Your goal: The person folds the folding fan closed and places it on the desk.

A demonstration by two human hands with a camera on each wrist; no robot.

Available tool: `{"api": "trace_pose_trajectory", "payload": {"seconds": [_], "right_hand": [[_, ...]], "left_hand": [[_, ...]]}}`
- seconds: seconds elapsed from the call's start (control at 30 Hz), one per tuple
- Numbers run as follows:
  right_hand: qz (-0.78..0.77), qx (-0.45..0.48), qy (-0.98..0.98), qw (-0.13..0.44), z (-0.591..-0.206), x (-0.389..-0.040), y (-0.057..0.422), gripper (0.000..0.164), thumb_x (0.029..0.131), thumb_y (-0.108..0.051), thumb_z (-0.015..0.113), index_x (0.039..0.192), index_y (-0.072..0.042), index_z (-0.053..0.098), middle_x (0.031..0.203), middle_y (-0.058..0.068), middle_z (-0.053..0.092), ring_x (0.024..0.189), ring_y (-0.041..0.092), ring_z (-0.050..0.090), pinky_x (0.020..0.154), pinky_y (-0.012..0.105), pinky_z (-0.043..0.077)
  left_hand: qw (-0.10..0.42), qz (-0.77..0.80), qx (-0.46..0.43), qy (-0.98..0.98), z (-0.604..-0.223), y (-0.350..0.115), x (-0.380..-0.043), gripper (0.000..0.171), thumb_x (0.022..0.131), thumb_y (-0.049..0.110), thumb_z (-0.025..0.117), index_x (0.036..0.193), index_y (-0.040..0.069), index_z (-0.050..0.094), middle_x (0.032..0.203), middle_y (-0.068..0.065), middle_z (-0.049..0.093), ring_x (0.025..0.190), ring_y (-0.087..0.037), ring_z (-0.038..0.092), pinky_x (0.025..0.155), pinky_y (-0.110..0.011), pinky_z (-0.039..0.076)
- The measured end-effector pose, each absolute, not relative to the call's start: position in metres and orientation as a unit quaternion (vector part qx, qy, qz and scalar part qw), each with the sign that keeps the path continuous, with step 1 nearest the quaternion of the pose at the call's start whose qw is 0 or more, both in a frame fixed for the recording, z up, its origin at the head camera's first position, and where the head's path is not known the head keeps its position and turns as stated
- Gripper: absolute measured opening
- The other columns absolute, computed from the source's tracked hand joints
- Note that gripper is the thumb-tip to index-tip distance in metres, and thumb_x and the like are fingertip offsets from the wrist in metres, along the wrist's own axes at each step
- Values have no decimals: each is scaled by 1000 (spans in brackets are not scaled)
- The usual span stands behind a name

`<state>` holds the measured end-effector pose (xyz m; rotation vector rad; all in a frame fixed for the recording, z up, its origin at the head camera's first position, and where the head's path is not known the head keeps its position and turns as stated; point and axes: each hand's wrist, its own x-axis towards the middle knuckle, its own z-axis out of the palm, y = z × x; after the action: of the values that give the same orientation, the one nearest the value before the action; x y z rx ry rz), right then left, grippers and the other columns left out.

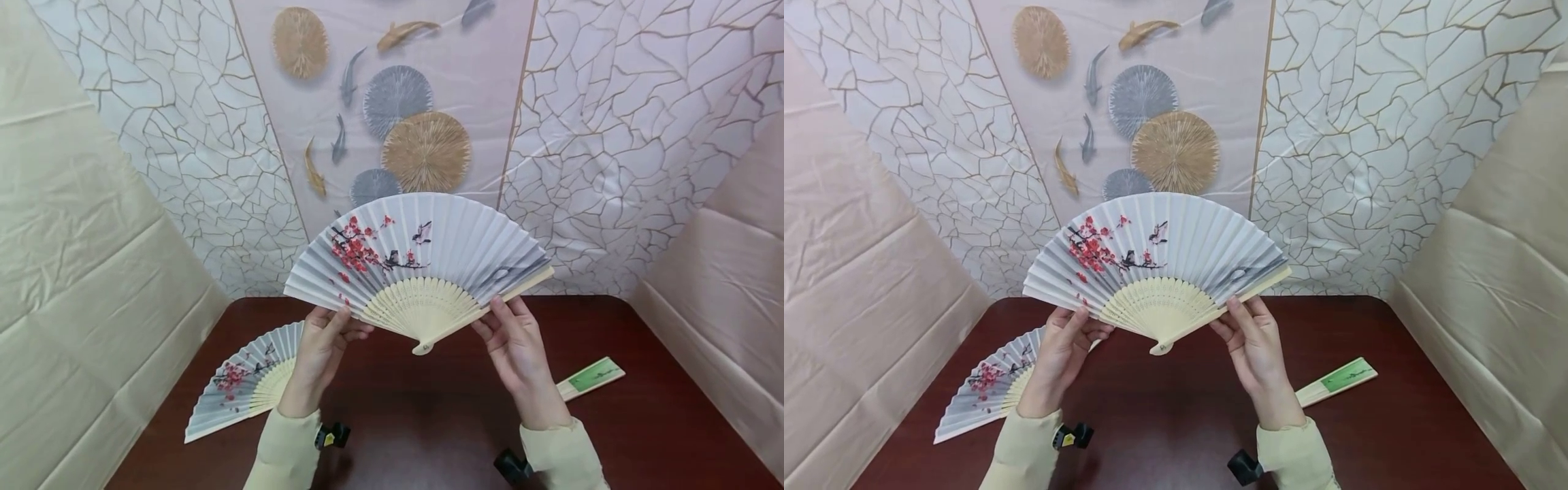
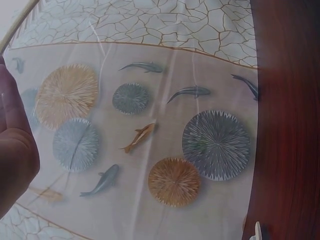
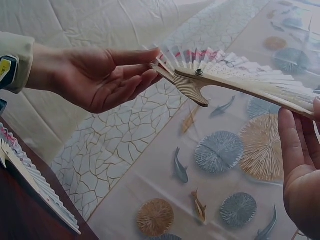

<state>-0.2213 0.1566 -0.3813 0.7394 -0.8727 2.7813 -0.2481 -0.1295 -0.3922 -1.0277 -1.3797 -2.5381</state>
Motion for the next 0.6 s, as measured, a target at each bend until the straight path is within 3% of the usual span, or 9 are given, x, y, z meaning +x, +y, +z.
{"api": "trace_pose_trajectory", "payload": {"seconds": [0.33,0.6], "right_hand": [[927,242,-279,62,-380,-225,155,29,106,2,44,127,-4,63,116,12,70,100,23,71,84,34,60],[931,252,-261,49,-385,-229,159,31,106,3,41,128,-1,63,117,14,70,101,25,71,86,35,59]], "left_hand": [[22,-830,-324,-453,-386,-133,-248,25,106,6,50,123,14,67,108,-5,74,86,-18,74,78,-31,61],[30,-831,-303,-466,-387,-133,-249,24,104,4,49,122,11,65,105,-7,74,86,-20,74,78,-33,61]]}}
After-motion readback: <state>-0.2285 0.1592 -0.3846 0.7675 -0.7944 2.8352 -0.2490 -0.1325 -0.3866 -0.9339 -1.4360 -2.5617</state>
